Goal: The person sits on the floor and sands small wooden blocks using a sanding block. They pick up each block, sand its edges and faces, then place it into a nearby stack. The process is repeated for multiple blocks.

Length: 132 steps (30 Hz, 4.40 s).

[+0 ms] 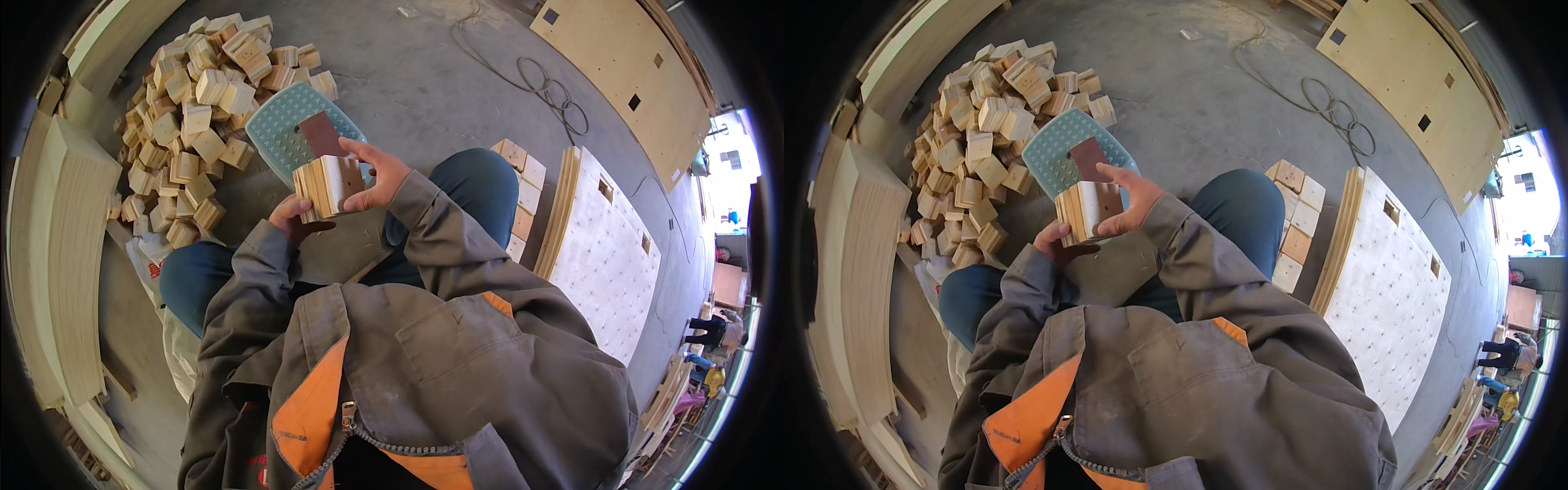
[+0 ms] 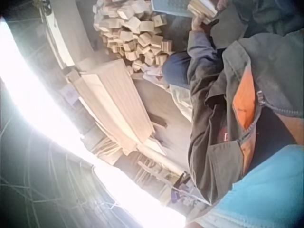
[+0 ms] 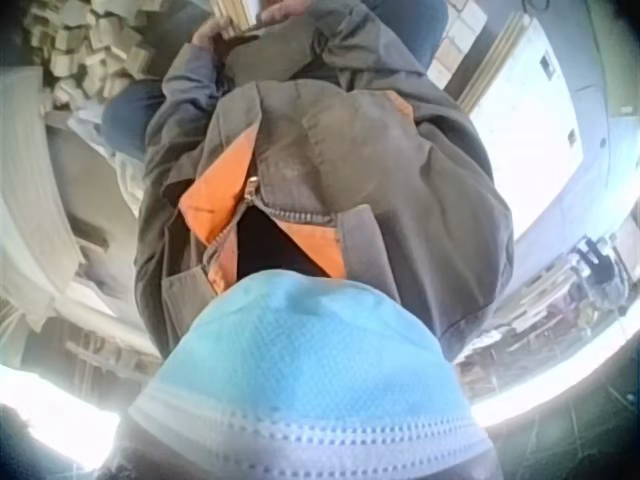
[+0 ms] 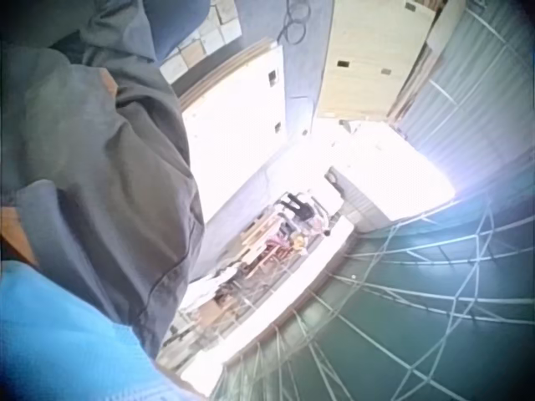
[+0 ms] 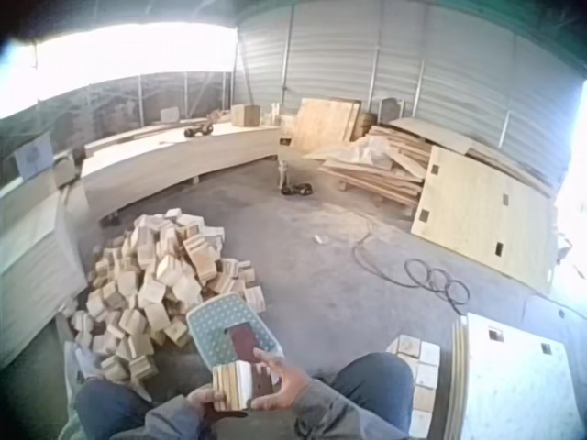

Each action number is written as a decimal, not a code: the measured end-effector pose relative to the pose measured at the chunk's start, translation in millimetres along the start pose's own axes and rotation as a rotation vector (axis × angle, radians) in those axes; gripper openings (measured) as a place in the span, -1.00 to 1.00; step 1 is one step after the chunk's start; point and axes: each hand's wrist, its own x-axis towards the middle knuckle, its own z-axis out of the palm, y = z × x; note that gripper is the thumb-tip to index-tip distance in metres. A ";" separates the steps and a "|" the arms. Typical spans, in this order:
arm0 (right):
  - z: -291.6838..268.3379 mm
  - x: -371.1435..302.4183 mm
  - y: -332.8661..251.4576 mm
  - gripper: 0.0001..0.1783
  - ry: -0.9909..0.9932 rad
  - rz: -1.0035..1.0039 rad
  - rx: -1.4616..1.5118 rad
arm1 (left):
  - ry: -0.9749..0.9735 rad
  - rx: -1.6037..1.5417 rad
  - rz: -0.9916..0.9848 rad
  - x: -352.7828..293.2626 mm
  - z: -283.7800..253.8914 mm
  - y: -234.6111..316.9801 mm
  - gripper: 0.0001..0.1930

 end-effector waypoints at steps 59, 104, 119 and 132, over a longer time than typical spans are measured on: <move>44.4 -299.3 226.4 0.16 0.840 1.517 -0.190 | 0.210 1.136 -0.180 58.1 -194.6 -110.2 -0.37; 63.5 -338.6 307.3 0.02 1.112 1.315 0.380 | 0.031 1.203 -0.217 89.4 -179.6 -131.7 -0.46; 44.6 -380.4 192.3 -0.31 0.808 1.138 0.290 | 0.189 1.261 -0.231 71.8 -9.0 -52.9 -0.40; -106.2 -222.8 36.2 -0.56 1.147 0.238 0.401 | -0.202 0.299 0.437 -50.5 73.8 100.8 -0.48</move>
